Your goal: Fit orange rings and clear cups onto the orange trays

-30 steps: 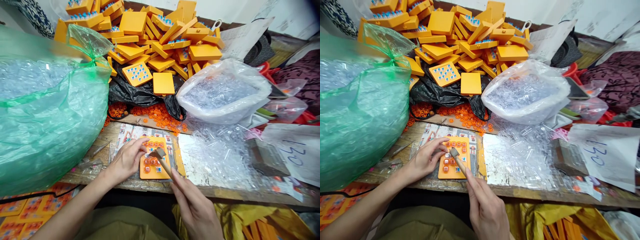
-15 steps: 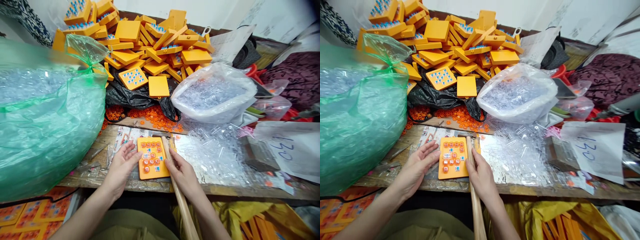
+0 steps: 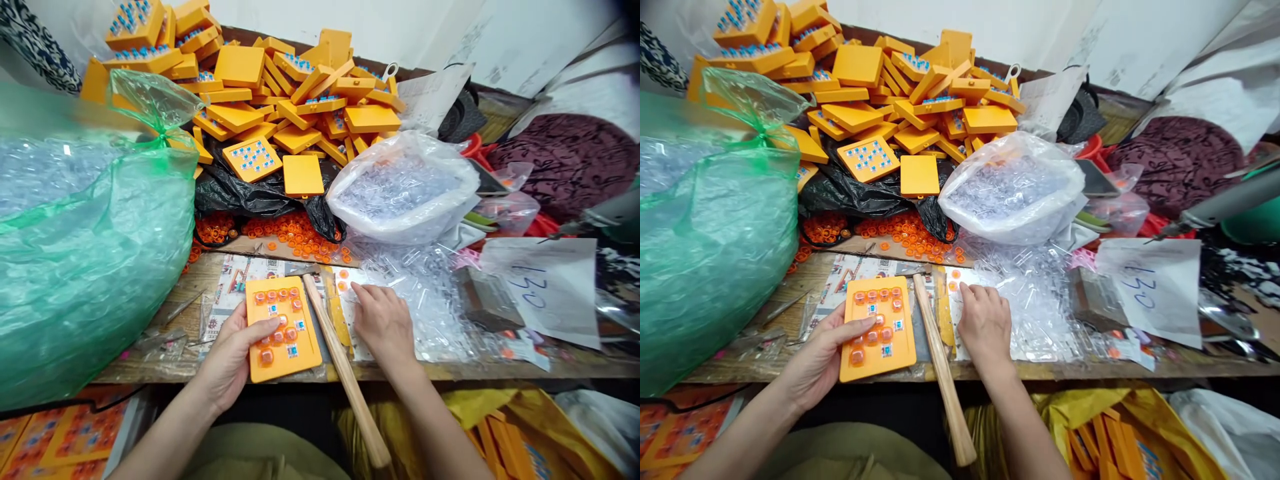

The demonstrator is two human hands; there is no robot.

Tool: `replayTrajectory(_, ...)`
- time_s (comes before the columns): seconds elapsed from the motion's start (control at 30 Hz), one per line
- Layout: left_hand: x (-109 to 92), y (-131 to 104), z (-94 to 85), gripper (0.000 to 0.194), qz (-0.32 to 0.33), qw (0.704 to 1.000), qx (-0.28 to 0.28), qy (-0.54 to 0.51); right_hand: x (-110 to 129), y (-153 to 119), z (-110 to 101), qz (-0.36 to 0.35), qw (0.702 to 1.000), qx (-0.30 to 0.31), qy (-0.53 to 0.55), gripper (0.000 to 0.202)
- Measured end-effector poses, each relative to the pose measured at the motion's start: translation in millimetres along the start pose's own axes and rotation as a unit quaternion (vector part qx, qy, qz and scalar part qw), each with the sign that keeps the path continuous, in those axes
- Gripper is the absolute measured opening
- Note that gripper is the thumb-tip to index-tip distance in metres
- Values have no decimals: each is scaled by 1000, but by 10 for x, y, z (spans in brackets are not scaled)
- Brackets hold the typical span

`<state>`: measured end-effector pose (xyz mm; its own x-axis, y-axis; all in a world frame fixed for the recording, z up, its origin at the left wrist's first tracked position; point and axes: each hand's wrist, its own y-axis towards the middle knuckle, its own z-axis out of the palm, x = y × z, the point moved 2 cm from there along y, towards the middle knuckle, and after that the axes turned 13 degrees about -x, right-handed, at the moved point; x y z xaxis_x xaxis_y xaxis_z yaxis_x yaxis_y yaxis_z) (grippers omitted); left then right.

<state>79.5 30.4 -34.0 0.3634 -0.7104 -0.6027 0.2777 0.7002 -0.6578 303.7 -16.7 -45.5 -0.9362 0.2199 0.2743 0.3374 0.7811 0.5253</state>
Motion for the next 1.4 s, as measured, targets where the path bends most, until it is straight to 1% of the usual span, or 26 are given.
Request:
replayTrajectory(0.1,5,-93,-20,61,-20,999,32,-13,-8,87,41,-38,999,-9,-5,34)
replayTrajectory(0.2,50,-162,-38,64,-36,998,50,-21,-49,168,23,-56,997,-49,28,25)
replayTrajectory(0.27,79,-184,-50,61,-40,997,61,-22,-59,194,-52,-50,991,-104,62,20)
replayTrajectory(0.33,104,-191,-50,57,-43,997,66,-23,-3,168,-175,-24,978,-186,88,18)
replayTrajectory(0.37,116,-191,-43,57,-43,997,66,-22,52,133,-240,15,966,-226,123,19)
replayTrajectory(0.4,126,-191,-30,57,-41,997,66,-22,125,82,-294,65,951,-251,168,20)
replayTrajectory(0.43,136,-192,-13,58,-35,997,68,-23,205,18,-326,147,920,-254,259,22)
replayTrajectory(0.47,144,-195,6,59,-27,997,71,-25,303,-52,-330,225,882,-221,350,23)
replayTrajectory(0.5,153,-200,26,59,-17,997,76,-28,419,-124,-317,281,846,-167,421,22)
replayTrajectory(0.53,161,-207,45,60,-9,996,84,-29,536,-192,-306,305,822,-129,463,20)
replayTrajectory(0.57,170,-216,59,59,-3,995,91,-30,642,-248,-299,305,813,-106,485,17)
replayTrajectory(0.6,178,-225,68,59,2,995,96,-29,733,-291,-297,284,818,-94,491,13)
replayTrajectory(0.63,186,-234,72,59,7,995,100,-28,804,-320,-303,249,833,-94,485,11)
replayTrajectory(0.7,200,-249,68,55,15,994,103,-32,900,-340,-330,151,875,-102,449,14)
replayTrajectory(0.77,215,-255,55,49,22,994,97,-48,941,-333,-369,64,904,-119,405,19)
replayTrajectory(0.8,225,-254,47,46,22,994,91,-56,947,-325,-388,35,912,-129,388,21)
replayTrajectory(0.87,248,-245,27,45,17,995,73,-69,936,-310,-413,14,918,-148,368,23)
replayTrajectory(0.93,267,-231,8,49,12,995,57,-76,914,-301,-419,19,920,-157,359,23)
replayTrajectory(1.0,279,-219,-6,53,9,995,54,-81,900,-304,-411,26,920,-154,359,22)
replayTrajectory(1.1,282,-212,-12,58,5,995,61,-81,912,-331,-394,34,918,-122,376,21)
replayTrajectory(1.17,278,-215,-8,62,4,995,63,-79,917,-361,-381,56,907,-93,408,21)
replayTrajectory(1.23,271,-220,-8,64,-1,996,57,-74,857,-385,-365,114,886,-93,439,17)
replayTrajectory(1.3,258,-220,-18,65,-12,996,45,-70,669,-373,-346,195,869,-127,437,10)
replayTrajectory(1.33,248,-216,-27,65,-17,997,38,-70,513,-344,-341,234,867,-153,412,11)
replayTrajectory(1.37,235,-210,-37,65,-20,997,32,-71,316,-293,-345,266,868,-184,376,17)
replayTrajectory(1.4,221,-200,-48,65,-22,997,26,-73,82,-221,-360,287,876,-211,325,25)
